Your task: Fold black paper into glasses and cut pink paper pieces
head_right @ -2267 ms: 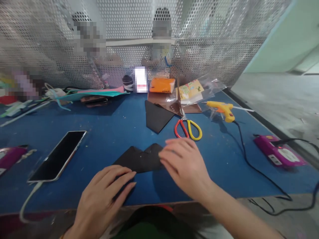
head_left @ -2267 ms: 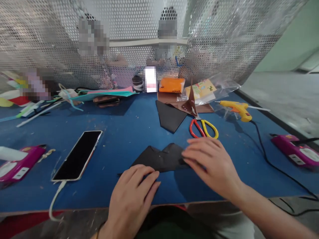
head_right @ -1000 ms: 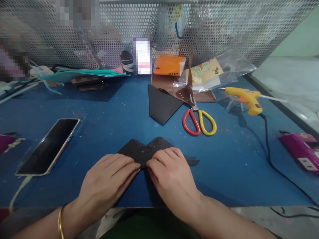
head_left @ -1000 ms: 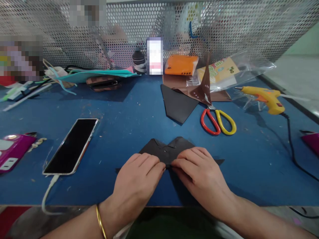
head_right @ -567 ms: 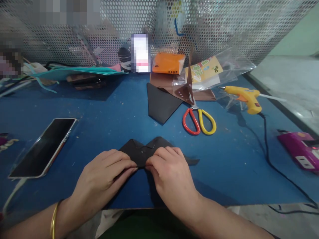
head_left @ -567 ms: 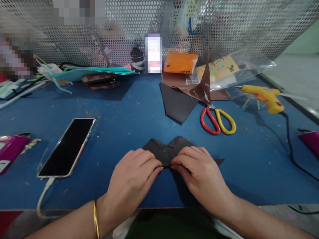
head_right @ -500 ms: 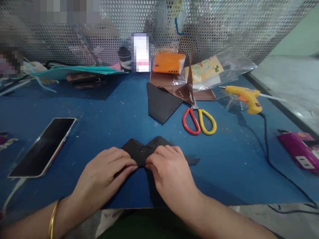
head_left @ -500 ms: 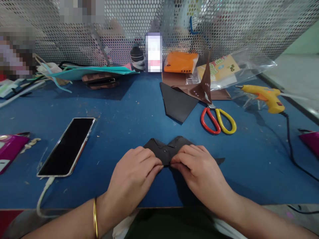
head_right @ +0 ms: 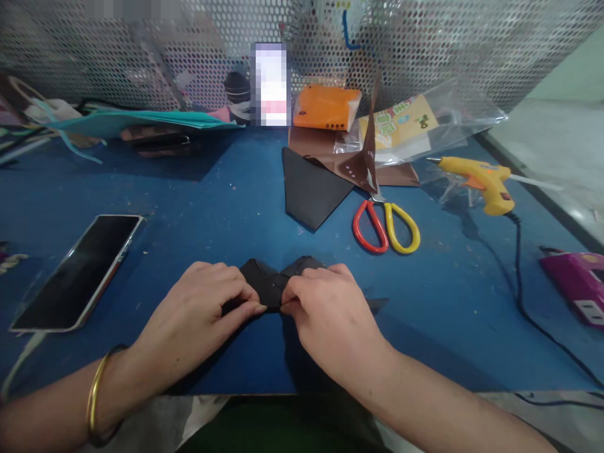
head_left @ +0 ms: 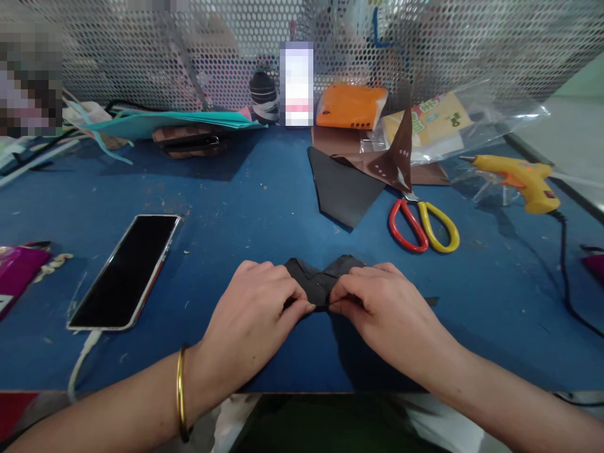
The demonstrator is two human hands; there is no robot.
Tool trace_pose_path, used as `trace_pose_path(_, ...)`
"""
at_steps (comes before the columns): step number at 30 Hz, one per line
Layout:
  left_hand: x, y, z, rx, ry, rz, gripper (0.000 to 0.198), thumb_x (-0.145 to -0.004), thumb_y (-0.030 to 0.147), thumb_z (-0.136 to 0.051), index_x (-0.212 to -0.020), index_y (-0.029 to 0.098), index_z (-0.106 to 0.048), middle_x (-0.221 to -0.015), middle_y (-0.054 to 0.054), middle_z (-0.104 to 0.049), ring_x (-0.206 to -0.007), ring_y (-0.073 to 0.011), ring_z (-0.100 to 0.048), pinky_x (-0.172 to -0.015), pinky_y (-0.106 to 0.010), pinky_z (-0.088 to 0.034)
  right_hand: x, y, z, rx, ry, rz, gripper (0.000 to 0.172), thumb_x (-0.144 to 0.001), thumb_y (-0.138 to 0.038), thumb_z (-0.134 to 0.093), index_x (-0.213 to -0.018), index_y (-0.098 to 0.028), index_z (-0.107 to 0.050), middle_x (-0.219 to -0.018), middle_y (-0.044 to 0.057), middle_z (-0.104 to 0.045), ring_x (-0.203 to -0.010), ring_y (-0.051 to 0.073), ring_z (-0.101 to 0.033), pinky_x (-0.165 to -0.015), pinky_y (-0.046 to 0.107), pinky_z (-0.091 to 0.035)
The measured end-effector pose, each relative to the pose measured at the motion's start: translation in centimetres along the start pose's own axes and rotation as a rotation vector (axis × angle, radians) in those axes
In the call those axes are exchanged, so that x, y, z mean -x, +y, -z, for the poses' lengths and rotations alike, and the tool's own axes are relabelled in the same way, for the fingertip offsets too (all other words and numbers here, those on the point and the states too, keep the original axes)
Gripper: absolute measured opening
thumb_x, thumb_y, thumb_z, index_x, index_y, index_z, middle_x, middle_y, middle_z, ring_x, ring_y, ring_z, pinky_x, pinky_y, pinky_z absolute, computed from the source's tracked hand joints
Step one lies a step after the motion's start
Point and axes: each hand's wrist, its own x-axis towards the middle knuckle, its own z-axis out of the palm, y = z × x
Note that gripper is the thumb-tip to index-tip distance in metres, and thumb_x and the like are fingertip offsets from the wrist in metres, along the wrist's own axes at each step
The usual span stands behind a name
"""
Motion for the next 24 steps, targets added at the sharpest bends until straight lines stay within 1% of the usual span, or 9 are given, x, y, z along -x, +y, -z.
trace_pose_path(4,-0.2,0.0,0.3,-0.009,-0.037,-0.004,0.02,-0.09,0.026,-0.069,-0.071,0.023,-0.067,-0.072,0.004,-0.066,-0.071,-0.018,-0.059,-0.072,-0.037,-0.033,-0.2,0.0,0.2,-0.006,-0.016,-0.014,0.022,-0.08,-0.004,-0.067,-0.07,-0.023,-0.062,-0.068,-0.005,-0.067,-0.063,0.015,-0.058,-0.069,0.034,-0.038)
trace_pose_path(7,-0.3,-0.2,0.4,0.001,-0.051,-0.009,0.019,-0.089,0.027,-0.07,-0.071,0.023,-0.067,-0.073,0.005,-0.068,-0.071,-0.0182,-0.059,-0.073,-0.037,-0.032,-0.4,-0.1,0.3,0.011,-0.052,-0.048,0.022,-0.079,-0.004,-0.069,-0.069,-0.022,-0.061,-0.068,-0.005,-0.066,-0.063,0.015,-0.058,-0.068,0.034,-0.037)
trace_pose_path(12,-0.4,-0.9,0.1,-0.036,-0.008,-0.049,0.029,-0.086,0.038,-0.075,-0.067,0.021,-0.062,-0.07,0.004,-0.066,-0.069,-0.0181,-0.057,-0.073,-0.037,-0.03,-0.6,-0.2,0.4,0.033,-0.076,-0.043,0.022,-0.079,-0.005,-0.067,-0.068,-0.023,-0.06,-0.068,-0.004,-0.065,-0.064,0.016,-0.057,-0.067,0.033,-0.036)
trace_pose_path(19,0.0,-1.5,0.1,-0.097,0.02,-0.109,0.034,-0.084,0.043,-0.076,-0.065,0.02,-0.06,-0.067,0.005,-0.062,-0.066,-0.0163,-0.054,-0.072,-0.036,-0.029,-0.4,-0.4,0.2,0.045,-0.076,-0.073,0.021,-0.08,-0.003,-0.065,-0.07,-0.021,-0.06,-0.073,-0.003,-0.065,-0.07,0.017,-0.058,-0.068,0.033,-0.034)
trace_pose_path(21,0.2,-1.6,0.4,-0.063,0.001,-0.09,0.033,-0.084,0.043,-0.075,-0.065,0.02,-0.06,-0.067,0.005,-0.062,-0.066,-0.0158,-0.055,-0.072,-0.036,-0.029,-0.3,-0.5,0.2,0.029,-0.061,-0.079,0.021,-0.08,-0.003,-0.064,-0.071,-0.021,-0.061,-0.073,-0.003,-0.064,-0.071,0.016,-0.057,-0.068,0.032,-0.033)
trace_pose_path(24,0.8,-1.8,1.1,0.005,-0.074,-0.05,0.024,-0.09,0.037,-0.069,-0.072,0.022,-0.064,-0.075,0.005,-0.066,-0.071,-0.0155,-0.057,-0.074,-0.035,-0.03,-0.2,-0.5,0.1,0.014,-0.075,-0.113,0.02,-0.082,-0.004,-0.064,-0.071,-0.021,-0.061,-0.074,-0.003,-0.064,-0.073,0.016,-0.055,-0.068,0.033,-0.031)
